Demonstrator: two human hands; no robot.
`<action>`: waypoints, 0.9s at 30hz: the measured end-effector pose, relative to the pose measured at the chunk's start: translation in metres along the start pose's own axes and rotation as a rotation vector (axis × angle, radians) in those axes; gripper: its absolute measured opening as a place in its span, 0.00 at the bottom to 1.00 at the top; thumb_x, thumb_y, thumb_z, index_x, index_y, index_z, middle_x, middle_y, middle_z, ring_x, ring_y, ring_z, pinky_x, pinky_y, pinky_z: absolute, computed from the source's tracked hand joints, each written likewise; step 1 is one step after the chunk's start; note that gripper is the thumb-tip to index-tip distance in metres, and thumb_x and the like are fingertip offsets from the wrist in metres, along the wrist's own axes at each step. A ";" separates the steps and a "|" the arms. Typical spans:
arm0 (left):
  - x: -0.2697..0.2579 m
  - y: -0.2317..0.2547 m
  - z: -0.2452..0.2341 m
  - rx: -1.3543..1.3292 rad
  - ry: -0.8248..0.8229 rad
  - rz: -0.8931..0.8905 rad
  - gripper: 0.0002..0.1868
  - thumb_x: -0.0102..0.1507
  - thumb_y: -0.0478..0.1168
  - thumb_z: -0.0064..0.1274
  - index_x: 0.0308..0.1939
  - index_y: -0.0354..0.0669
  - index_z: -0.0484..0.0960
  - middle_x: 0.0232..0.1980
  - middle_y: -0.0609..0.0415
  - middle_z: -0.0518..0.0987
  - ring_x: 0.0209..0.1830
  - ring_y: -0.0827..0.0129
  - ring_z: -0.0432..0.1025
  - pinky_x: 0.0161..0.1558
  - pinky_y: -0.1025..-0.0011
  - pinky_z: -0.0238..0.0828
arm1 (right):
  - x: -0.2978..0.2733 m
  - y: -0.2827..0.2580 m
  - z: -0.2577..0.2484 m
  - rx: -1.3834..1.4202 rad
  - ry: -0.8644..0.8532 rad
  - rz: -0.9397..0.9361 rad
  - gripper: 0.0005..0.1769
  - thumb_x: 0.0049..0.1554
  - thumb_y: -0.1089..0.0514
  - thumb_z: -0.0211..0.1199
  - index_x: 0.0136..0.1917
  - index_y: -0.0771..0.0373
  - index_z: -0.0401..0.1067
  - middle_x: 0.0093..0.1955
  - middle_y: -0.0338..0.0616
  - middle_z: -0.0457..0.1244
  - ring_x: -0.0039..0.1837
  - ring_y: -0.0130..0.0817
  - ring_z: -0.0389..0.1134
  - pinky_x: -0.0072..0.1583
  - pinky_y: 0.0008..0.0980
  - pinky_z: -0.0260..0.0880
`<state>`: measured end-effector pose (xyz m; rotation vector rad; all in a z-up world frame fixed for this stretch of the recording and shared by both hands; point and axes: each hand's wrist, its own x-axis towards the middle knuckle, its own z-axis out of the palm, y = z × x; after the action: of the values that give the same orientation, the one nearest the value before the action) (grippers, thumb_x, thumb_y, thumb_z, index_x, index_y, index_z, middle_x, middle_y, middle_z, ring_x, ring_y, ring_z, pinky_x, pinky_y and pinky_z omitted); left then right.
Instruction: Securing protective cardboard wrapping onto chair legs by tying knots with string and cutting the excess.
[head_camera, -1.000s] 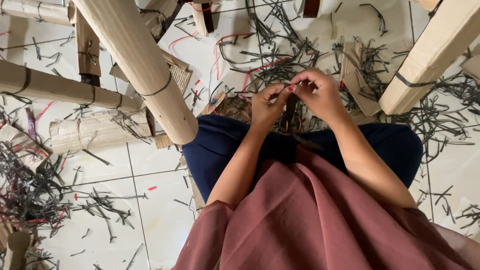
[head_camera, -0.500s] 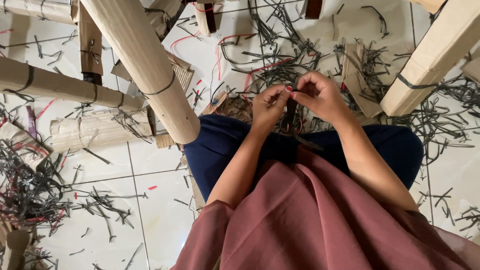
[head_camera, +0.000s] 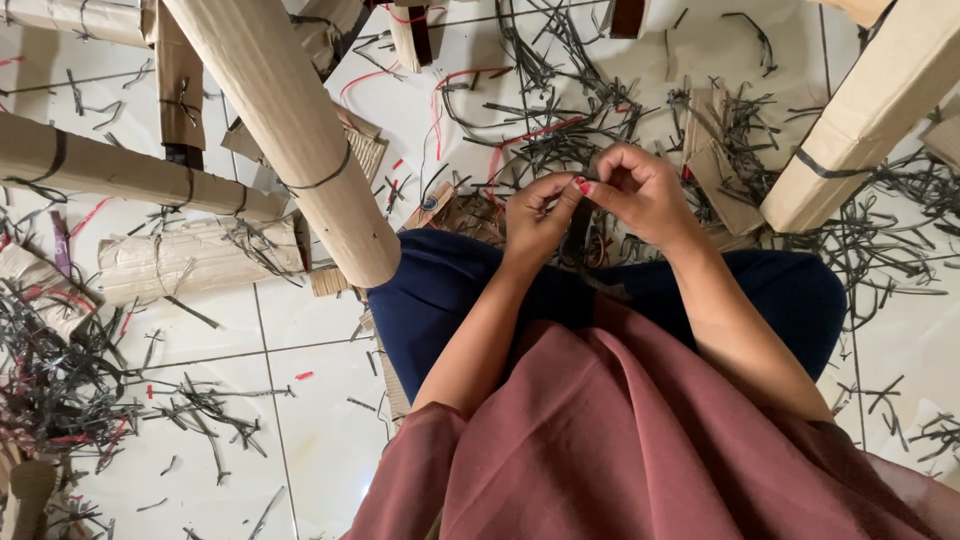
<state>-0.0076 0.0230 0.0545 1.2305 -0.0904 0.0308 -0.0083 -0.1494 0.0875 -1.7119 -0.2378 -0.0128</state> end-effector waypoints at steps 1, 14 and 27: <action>0.000 -0.002 0.000 -0.001 0.000 0.000 0.06 0.67 0.41 0.62 0.41 0.43 0.89 0.31 0.56 0.85 0.39 0.83 0.72 0.39 0.74 0.78 | 0.000 0.002 -0.001 0.000 0.000 0.000 0.11 0.61 0.68 0.70 0.45 0.67 0.67 0.39 0.42 0.59 0.42 0.22 0.59 0.42 0.26 0.64; 0.001 0.005 0.001 -0.006 -0.005 0.032 0.07 0.69 0.41 0.60 0.42 0.42 0.88 0.32 0.55 0.85 0.41 0.81 0.73 0.46 0.70 0.77 | 0.001 0.005 0.005 0.053 0.038 0.025 0.08 0.61 0.69 0.68 0.53 0.71 0.72 0.42 0.45 0.63 0.43 0.25 0.65 0.44 0.27 0.70; 0.015 -0.026 -0.013 0.041 0.042 -0.107 0.08 0.71 0.37 0.51 0.42 0.39 0.85 0.38 0.45 0.84 0.42 0.66 0.76 0.46 0.60 0.78 | 0.004 -0.009 0.004 0.030 0.043 -0.087 0.07 0.56 0.75 0.70 0.44 0.69 0.74 0.47 0.54 0.70 0.51 0.37 0.73 0.52 0.36 0.74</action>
<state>0.0099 0.0265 0.0273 1.2737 0.0133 -0.0348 -0.0064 -0.1433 0.0966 -1.6683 -0.2790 -0.1089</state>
